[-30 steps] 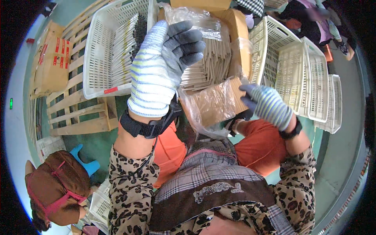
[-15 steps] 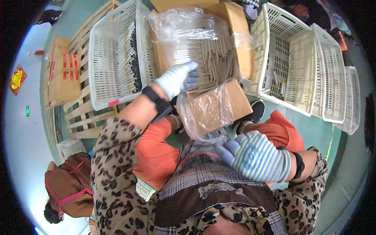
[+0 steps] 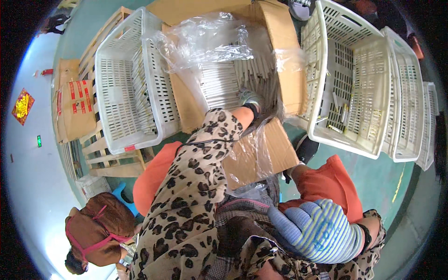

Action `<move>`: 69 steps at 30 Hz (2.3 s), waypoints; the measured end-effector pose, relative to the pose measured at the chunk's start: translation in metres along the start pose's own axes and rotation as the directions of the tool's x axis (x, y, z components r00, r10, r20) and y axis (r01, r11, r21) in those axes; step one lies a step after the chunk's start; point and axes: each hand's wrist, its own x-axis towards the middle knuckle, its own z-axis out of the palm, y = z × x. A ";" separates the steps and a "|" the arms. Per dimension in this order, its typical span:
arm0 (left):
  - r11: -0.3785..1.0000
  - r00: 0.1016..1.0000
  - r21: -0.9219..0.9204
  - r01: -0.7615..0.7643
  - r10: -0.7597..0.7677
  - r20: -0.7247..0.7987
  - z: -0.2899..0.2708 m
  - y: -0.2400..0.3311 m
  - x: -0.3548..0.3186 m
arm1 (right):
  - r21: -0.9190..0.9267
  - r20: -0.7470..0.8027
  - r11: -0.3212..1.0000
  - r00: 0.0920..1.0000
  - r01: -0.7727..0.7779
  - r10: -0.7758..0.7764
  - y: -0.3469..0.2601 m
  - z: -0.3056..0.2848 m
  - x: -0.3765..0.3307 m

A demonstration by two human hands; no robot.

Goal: Attaching metal mouthpieces to white tube bodies and organizing the assembled parts into plastic bins.

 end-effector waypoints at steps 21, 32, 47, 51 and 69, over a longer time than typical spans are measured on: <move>0.981 0.989 -0.166 0.103 -0.084 0.122 -0.030 0.035 0.003 | 0.079 0.109 0.986 0.984 -0.148 0.139 -0.001 -0.010 0.000; 0.957 0.979 -0.221 0.186 -0.162 0.120 -0.026 0.026 0.008 | 0.045 0.063 0.995 0.994 -0.095 0.092 -0.006 0.003 -0.017; 0.821 0.794 -0.471 -0.324 0.506 0.337 -0.153 -0.057 -0.027 | 0.007 0.020 0.987 0.987 -0.161 0.161 -0.019 0.013 -0.033; -0.139 0.740 -0.730 0.669 0.218 0.637 -0.196 -0.044 -0.059 | -0.090 0.049 0.978 0.980 -0.186 0.191 -0.018 0.007 -0.033; -0.389 0.933 -0.917 0.088 0.354 -0.060 -0.415 -0.059 -0.278 | 0.869 -0.231 0.467 0.698 -0.166 0.678 0.003 0.011 0.017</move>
